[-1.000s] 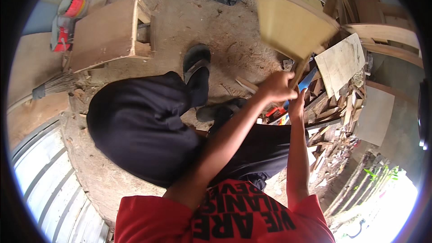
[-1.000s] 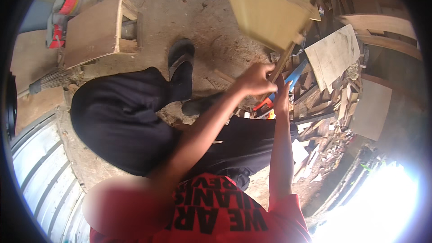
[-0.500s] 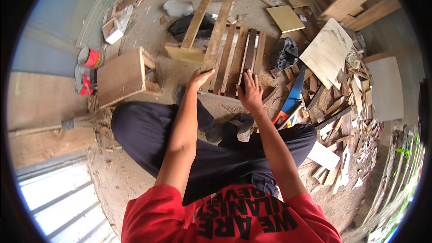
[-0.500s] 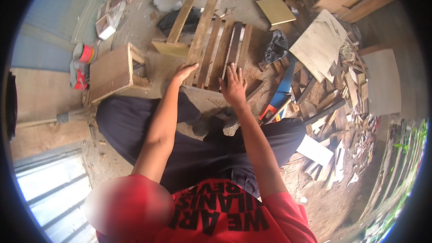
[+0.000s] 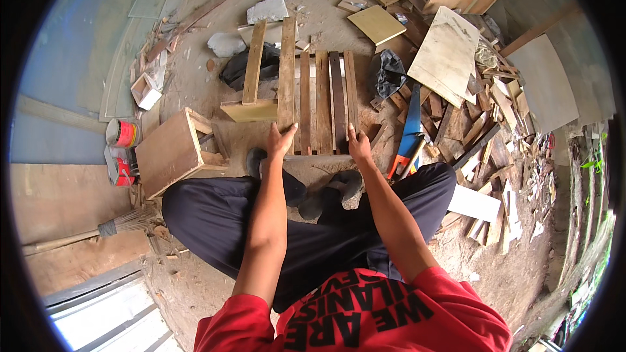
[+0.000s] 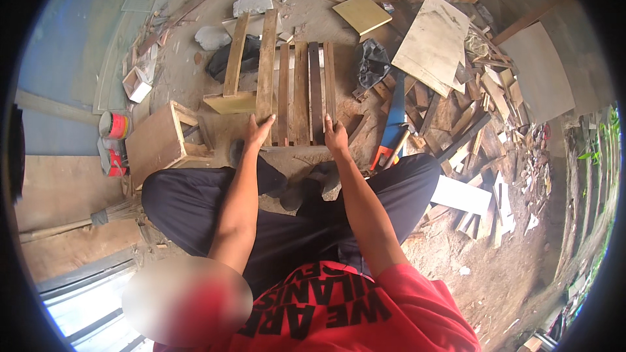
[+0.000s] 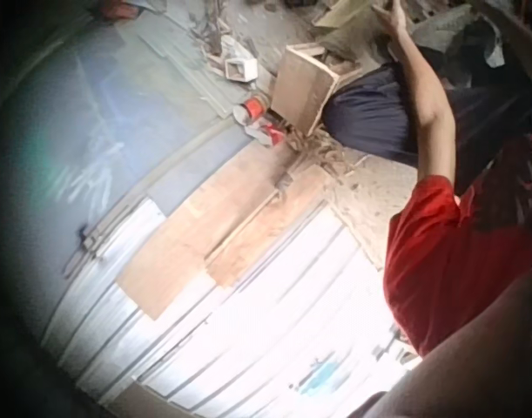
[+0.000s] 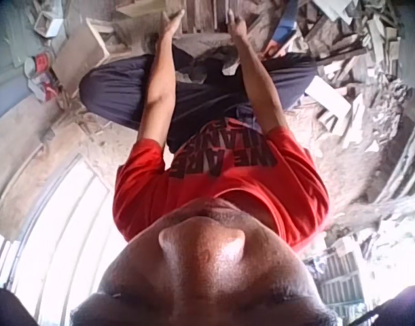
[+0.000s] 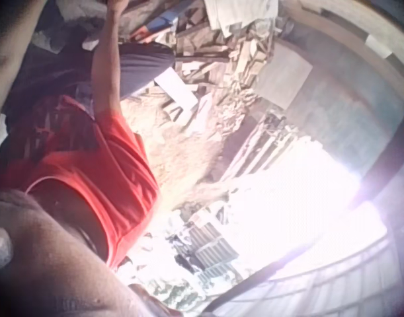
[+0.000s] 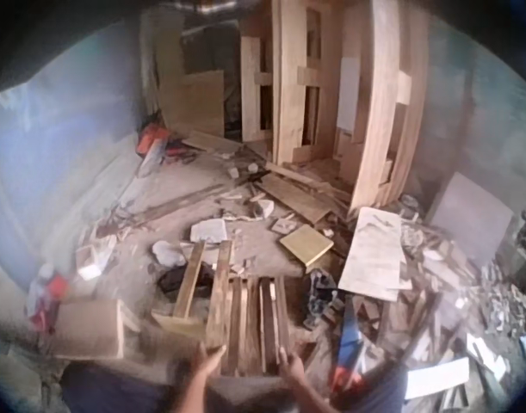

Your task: The person sits on the floor and uses a hammer to drive nails into a wooden pallet structure. They repeatedly position a wooden plank, strike it with the hammer, and adjust the pieces to assemble the frame.

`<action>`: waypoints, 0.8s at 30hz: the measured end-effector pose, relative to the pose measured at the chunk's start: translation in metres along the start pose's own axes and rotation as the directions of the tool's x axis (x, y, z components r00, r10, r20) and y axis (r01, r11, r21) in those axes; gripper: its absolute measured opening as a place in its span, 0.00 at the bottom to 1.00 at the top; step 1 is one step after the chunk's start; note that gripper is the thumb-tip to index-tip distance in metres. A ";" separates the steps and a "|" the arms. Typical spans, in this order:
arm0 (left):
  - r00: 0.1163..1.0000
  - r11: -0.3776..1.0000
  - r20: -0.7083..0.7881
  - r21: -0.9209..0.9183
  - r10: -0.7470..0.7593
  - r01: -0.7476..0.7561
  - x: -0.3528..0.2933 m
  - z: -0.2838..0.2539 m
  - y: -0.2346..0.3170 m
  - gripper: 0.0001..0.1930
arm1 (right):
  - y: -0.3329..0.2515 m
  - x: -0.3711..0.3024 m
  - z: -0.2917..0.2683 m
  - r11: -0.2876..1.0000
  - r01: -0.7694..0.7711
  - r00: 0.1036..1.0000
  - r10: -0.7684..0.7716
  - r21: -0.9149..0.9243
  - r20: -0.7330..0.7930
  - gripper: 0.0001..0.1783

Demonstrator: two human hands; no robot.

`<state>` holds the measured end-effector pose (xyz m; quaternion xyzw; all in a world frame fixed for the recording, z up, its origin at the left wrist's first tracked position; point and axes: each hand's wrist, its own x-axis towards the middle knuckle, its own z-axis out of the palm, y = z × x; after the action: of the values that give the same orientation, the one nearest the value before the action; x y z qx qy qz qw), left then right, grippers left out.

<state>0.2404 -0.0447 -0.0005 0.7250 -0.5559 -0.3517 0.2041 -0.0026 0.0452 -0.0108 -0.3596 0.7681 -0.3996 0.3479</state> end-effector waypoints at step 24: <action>0.823 0.824 -0.131 0.234 0.553 -0.516 -0.064 0.145 0.119 0.37 | 0.118 -0.058 -0.093 0.979 -0.201 0.978 0.202 0.026 -0.058 0.22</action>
<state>0.0463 -0.0061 0.0024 0.5856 -0.7457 -0.1537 0.2782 -0.0820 0.1773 -0.0579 -0.2642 0.8066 -0.3808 0.3668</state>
